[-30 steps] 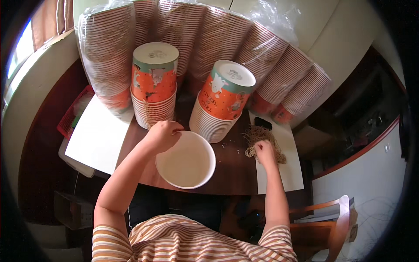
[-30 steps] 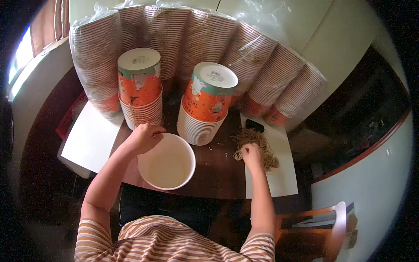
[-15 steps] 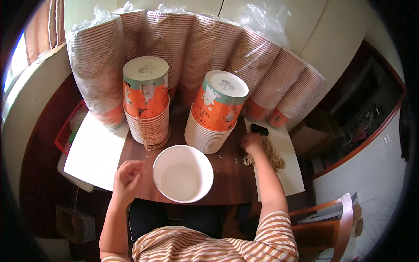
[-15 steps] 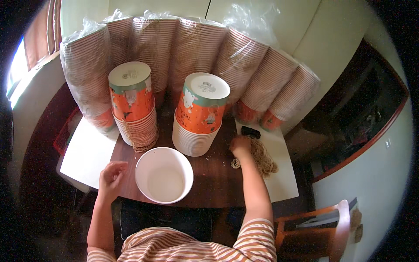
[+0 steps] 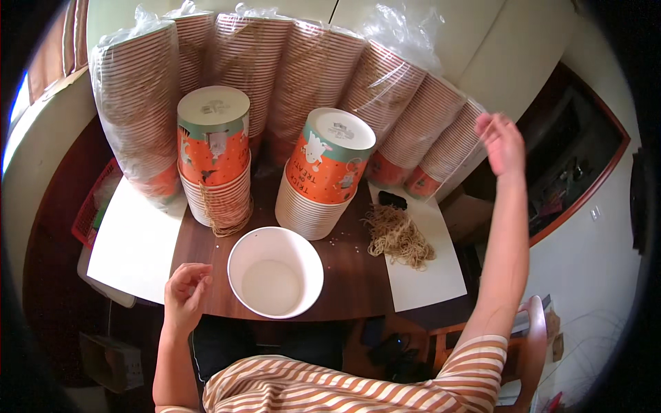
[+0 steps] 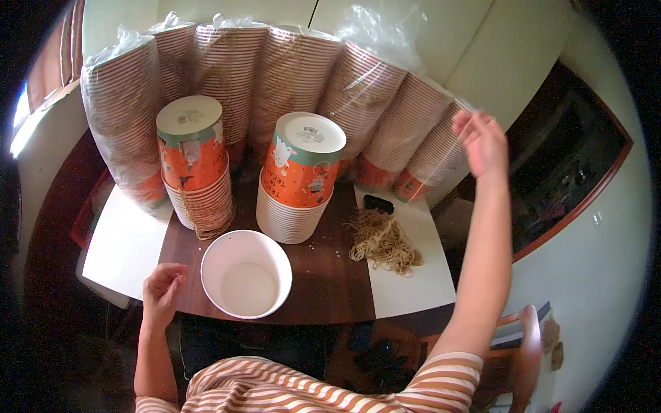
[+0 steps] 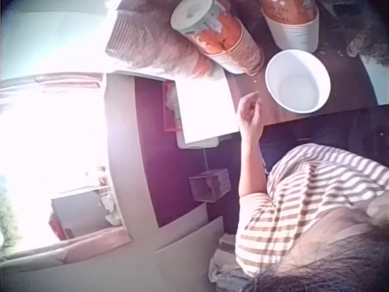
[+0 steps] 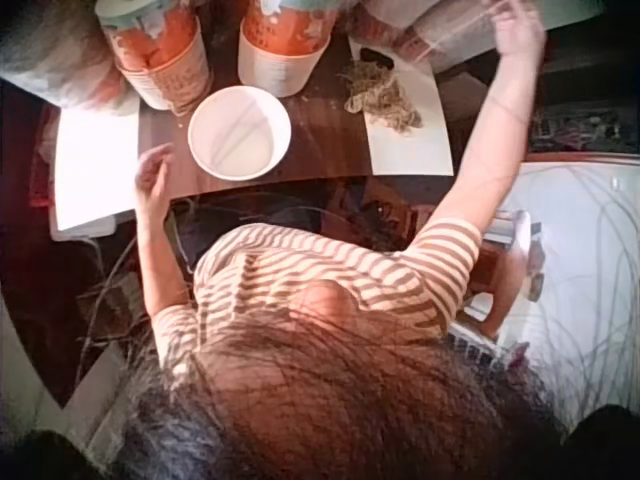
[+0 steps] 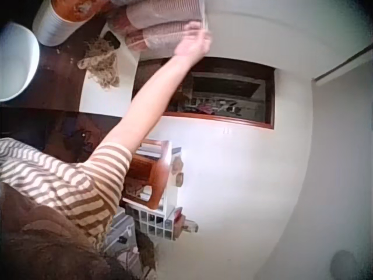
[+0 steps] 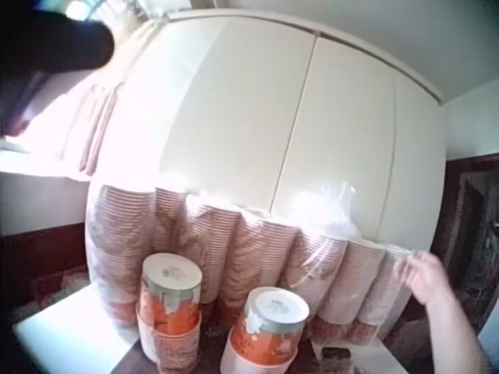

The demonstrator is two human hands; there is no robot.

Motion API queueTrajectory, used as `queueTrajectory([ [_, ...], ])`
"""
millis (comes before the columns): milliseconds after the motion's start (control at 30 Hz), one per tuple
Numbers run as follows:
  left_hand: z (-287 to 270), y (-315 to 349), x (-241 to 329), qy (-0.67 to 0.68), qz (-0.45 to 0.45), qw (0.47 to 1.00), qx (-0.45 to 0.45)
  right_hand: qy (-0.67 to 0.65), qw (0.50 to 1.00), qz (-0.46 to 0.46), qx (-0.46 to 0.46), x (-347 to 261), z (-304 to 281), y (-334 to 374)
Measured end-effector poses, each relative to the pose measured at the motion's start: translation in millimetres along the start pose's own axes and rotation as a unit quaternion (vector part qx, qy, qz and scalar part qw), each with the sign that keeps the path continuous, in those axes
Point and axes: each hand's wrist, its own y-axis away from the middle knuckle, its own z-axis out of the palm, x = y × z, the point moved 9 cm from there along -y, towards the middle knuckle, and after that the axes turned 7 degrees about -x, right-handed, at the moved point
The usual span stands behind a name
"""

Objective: Manually threading and knotting strings through holes in paper buckets to create handles.

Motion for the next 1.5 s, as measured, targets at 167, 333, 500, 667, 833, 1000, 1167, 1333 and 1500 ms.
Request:
queueTrajectory([
  [167, -11, 8, 10, 0.0, 0.016, 1.0, 0.008, 0.049, 0.996, -0.064, 0.033, -87, -6, -19],
  [333, -20, 16, 6, -0.03, -0.022, 0.999, 0.017, 0.14, 0.985, -0.076, 0.063, -107, -10, -24],
  [500, -21, 19, 8, -0.012, -0.016, 1.0, 0.017, 0.289, 0.954, -0.038, 0.072, -132, 0, -24],
  [667, -13, 21, 32, 0.009, 0.019, 1.0, 0.023, 0.235, 0.97, -0.062, 0.024, -140, 59, 15],
  [833, 16, 44, 62, 0.154, -0.024, 0.986, -0.062, 0.095, 0.964, 0.118, -0.218, -11, 206, 165],
  [1000, 105, 61, 64, 0.132, -0.087, 0.94, -0.303, 0.115, 0.935, 0.169, -0.289, 73, 263, 276],
  [1167, 118, 72, 20, 0.189, -0.218, 0.913, -0.288, 0.245, 0.932, -0.03, -0.264, 74, 286, 289],
  [1333, 119, 79, 2, 0.215, -0.267, 0.898, -0.276, 0.301, 0.895, -0.092, -0.315, 70, 298, 311],
  [1500, 124, 86, -9, 0.178, -0.276, 0.902, -0.279, 0.32, 0.869, -0.134, -0.352, 78, 311, 328],
])
